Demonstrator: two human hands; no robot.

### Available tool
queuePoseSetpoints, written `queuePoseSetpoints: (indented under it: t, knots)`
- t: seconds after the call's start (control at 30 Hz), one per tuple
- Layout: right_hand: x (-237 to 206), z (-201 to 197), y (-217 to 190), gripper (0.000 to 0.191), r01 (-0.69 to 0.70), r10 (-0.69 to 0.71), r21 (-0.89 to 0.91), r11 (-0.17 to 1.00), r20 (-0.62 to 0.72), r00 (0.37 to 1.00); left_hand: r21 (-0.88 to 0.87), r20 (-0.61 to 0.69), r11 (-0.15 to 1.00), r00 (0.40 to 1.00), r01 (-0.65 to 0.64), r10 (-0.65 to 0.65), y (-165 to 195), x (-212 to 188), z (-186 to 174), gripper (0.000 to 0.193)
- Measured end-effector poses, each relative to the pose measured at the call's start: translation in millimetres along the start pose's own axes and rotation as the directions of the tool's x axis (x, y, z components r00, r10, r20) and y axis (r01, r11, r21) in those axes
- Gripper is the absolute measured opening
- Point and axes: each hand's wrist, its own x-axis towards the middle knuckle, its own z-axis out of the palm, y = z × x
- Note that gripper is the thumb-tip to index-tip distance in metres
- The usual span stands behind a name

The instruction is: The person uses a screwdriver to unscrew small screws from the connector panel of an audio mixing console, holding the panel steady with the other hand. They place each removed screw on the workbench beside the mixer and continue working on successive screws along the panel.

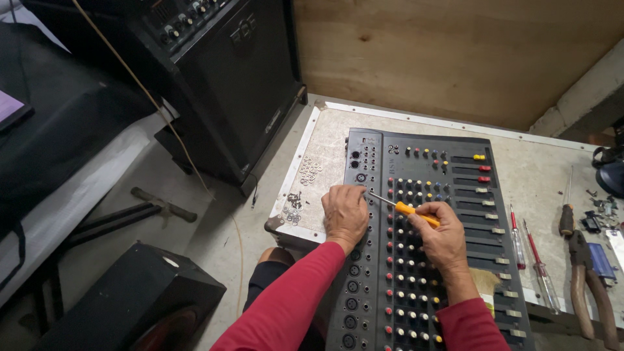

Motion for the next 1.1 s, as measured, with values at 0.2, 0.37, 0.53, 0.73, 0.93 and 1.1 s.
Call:
queuePoseSetpoints:
  t: [0.2, 0.37, 0.53, 0.73, 0.93, 1.1]
  knots:
    - [-0.8, -0.3, -6.0, 0.018, -0.003, 0.003, -0.021, 1.000, -0.003, 1.000, -0.010, 0.038, 0.999, 0.999, 0.034, -0.034, 2.1, 0.4, -4.0, 0.014]
    - [-2.1, -0.4, -7.2, 0.017, -0.013, 0.013, -0.020, 1.000, -0.004, 1.000, 0.003, 0.102, 0.996, 0.990, 0.094, -0.094, 4.4, 2.2, -6.6, 0.010]
    - [-2.3, -0.3, -0.9, 0.017, 0.002, -0.002, 0.015, 1.000, -0.003, 1.000, 0.007, 0.105, 0.993, 0.988, 0.116, -0.116, 5.3, 1.9, -6.9, 0.012]
    - [-1.4, -0.2, 10.0, 0.017, 0.001, -0.002, 0.081, 0.997, 0.001, 1.000, -0.012, 0.047, 0.996, 0.995, 0.093, -0.092, 2.5, -0.1, -1.5, 0.012]
    - [0.4, -2.5, 22.4, 0.018, 0.010, -0.011, 0.130, 0.992, 0.004, 1.000, 0.006, 0.006, 0.999, 0.999, 0.051, -0.051, -3.7, -1.7, 8.0, 0.013]
    - [3.5, -0.2, 30.9, 0.019, 0.041, -0.044, 0.212, 0.977, 0.009, 0.999, -0.008, -0.071, 1.000, 0.998, -0.002, 0.001, -8.3, -3.7, 9.0, 0.011]
